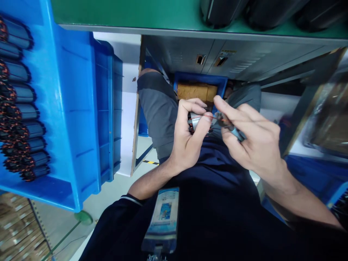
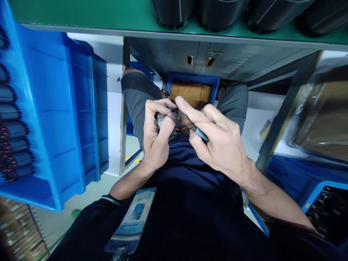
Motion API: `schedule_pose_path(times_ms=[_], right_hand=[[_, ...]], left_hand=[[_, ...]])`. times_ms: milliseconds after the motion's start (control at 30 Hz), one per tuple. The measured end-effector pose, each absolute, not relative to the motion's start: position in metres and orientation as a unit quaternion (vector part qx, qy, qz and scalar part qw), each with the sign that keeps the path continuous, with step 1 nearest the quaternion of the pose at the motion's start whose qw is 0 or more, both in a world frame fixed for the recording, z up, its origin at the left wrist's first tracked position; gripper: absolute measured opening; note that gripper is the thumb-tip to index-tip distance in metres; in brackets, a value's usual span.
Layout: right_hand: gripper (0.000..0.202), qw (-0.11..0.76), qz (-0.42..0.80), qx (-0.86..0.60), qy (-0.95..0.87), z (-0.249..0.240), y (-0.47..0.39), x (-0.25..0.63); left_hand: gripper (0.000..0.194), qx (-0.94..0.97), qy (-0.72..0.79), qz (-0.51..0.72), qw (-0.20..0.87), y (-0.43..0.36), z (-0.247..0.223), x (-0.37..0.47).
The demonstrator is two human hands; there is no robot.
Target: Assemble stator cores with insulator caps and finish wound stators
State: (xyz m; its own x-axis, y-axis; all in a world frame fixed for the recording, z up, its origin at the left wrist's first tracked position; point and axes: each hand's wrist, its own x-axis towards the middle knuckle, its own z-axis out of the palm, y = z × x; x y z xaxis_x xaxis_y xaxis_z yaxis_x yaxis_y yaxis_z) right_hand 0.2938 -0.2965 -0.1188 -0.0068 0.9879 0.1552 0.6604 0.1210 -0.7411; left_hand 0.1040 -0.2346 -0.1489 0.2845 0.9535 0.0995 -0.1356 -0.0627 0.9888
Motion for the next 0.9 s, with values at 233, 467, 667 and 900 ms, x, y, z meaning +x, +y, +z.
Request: schedule_pose_path(times_ms=[233,467,667,900], right_hand=[[0.063,0.383,0.354,-0.604,-0.603,-0.119,-0.303,0.29],[0.071,0.317,0.253,-0.631,-0.661,-0.111,-0.304,0.284],[0.07,0.293,0.275,-0.637,-0.658,-0.116,-0.296,0.281],[0.071,0.251,0.402,-0.644,-0.601,-0.17,-0.264,0.278]], left_hand=[[0.023,0.451,0.326,0.492,0.67,-0.247,-0.142,0.112],[0.015,0.418,0.37,0.511,0.654,-0.248,-0.133,0.117],[0.025,0.427,0.428,0.498,0.621,-0.252,-0.144,0.11],[0.033,0.202,0.543,0.422,0.697,-0.232,-0.161,0.096]])
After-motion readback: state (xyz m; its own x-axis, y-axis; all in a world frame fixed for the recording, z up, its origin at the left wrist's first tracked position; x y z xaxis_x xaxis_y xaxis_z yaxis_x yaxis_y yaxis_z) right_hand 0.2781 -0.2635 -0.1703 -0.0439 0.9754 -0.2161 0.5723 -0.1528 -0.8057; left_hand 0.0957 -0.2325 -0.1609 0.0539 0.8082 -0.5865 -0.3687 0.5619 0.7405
